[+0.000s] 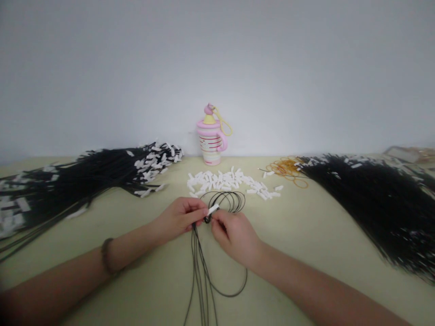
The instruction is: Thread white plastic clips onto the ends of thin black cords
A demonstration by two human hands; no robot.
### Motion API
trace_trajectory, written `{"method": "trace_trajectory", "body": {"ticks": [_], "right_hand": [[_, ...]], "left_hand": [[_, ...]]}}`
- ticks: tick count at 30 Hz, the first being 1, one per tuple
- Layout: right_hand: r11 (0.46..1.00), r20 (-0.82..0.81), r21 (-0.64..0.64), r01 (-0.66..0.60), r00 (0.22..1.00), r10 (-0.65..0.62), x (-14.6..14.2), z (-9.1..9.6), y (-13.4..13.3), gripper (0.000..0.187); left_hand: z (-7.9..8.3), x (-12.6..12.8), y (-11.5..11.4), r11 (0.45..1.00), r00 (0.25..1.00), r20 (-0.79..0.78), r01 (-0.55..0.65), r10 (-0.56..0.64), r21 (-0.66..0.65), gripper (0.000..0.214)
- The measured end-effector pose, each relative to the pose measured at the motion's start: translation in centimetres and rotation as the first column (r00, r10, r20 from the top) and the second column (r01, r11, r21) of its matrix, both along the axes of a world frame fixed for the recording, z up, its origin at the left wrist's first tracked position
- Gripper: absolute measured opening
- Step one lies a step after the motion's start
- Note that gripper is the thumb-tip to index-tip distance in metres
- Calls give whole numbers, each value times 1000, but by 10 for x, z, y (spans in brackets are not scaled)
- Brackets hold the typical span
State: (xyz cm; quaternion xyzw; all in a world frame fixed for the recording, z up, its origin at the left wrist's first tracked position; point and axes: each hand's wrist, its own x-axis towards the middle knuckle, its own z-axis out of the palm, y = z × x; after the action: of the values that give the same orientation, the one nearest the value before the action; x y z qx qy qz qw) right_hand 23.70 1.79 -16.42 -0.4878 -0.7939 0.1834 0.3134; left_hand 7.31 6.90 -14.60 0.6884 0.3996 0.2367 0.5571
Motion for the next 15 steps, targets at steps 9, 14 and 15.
{"method": "trace_trajectory", "body": {"ticks": [9,14,15], "right_hand": [[999,-67,-32,7,998,-9,0,5,-6,22],[996,-104,-80,31,994,-39,1,3,-3,23],[996,-120,-86,31,992,-41,1,3,-2,24]], "left_hand": [[0,5,-8,995,999,-39,18,-15,99,21],[-5,8,-10,981,1000,-10,23,-22,191,21],[-6,9,-10,982,1000,-3,-1,1,190,21]]}}
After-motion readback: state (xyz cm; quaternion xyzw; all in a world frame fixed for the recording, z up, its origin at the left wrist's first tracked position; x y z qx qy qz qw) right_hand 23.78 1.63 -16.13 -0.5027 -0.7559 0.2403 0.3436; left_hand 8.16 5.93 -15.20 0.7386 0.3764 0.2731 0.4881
